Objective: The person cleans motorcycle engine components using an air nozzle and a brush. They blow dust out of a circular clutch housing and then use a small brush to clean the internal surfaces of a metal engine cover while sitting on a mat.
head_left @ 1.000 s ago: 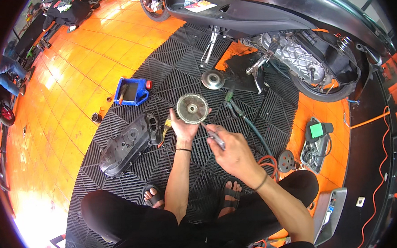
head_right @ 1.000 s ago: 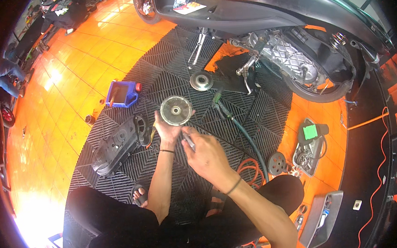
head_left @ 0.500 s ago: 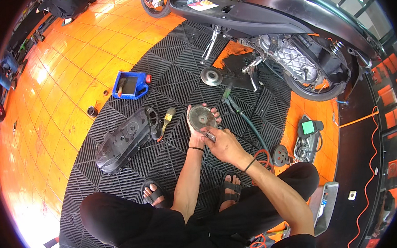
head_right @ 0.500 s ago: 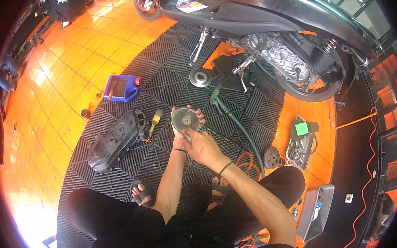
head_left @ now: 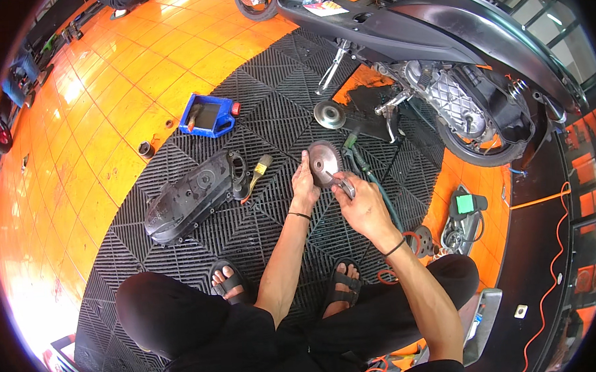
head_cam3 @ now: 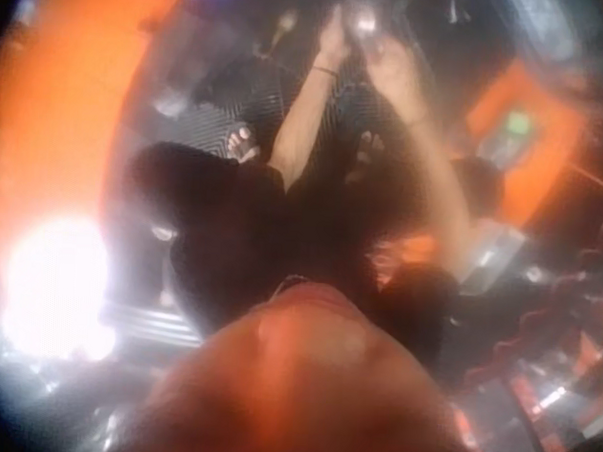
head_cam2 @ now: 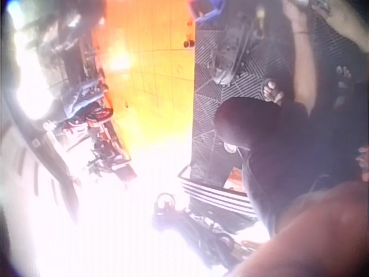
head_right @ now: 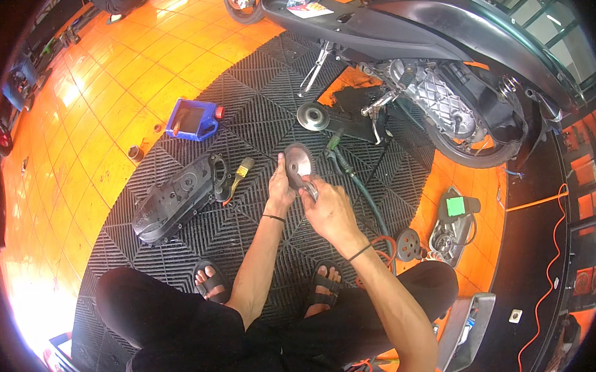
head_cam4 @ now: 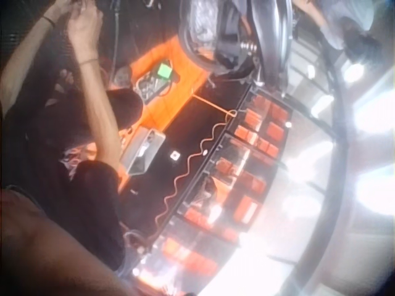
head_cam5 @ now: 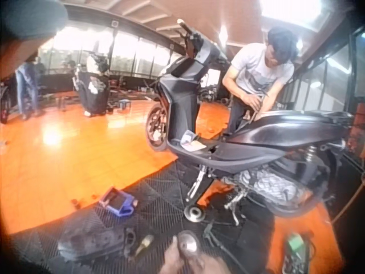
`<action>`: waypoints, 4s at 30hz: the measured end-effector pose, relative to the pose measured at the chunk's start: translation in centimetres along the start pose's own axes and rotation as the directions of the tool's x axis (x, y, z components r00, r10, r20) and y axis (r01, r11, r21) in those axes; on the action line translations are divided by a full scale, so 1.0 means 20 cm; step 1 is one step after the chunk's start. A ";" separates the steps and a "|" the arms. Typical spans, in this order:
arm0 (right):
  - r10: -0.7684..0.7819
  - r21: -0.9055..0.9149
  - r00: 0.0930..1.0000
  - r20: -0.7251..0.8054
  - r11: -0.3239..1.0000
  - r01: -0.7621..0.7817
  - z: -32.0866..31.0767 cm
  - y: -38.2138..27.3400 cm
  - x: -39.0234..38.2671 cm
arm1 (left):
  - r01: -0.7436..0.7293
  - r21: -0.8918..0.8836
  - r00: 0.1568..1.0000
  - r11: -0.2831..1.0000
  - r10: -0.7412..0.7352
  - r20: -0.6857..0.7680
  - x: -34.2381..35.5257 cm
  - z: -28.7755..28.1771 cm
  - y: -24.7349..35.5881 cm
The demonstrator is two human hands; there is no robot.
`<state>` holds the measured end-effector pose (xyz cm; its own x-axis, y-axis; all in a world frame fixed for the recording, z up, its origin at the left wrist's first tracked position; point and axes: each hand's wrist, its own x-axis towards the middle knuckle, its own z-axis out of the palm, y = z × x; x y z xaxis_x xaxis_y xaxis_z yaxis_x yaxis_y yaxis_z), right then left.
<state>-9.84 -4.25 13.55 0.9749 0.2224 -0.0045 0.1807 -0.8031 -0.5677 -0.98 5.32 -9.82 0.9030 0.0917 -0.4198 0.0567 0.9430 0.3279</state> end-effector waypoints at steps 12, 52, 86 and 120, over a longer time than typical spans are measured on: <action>0.012 -0.086 0.996 -0.090 0.996 -0.020 -0.03 0.06 0.05 | 0.326 -0.177 0.894 0.929 -0.241 0.378 -0.22 0.10 -0.04; -0.036 0.005 0.993 0.113 0.999 0.035 -0.09 0.00 -0.04 | 0.067 0.251 0.995 0.966 -0.084 0.058 -0.11 0.10 0.04; 0.001 -0.090 0.984 0.178 0.996 0.015 -0.11 0.14 -0.02 | 0.465 -0.179 0.734 0.867 -0.264 0.625 -0.25 0.19 0.04; 0.115 -0.009 0.993 -0.029 0.993 -0.115 -0.20 0.04 0.00 | 0.093 0.015 0.959 0.996 -0.093 0.267 -0.18 0.18 0.04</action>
<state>-9.15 -7.12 16.44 0.9926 0.1122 -0.0457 0.0681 -0.8282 -0.5563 -2.59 4.66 -5.02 0.9746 -0.0857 -0.2070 0.1467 0.9424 0.3007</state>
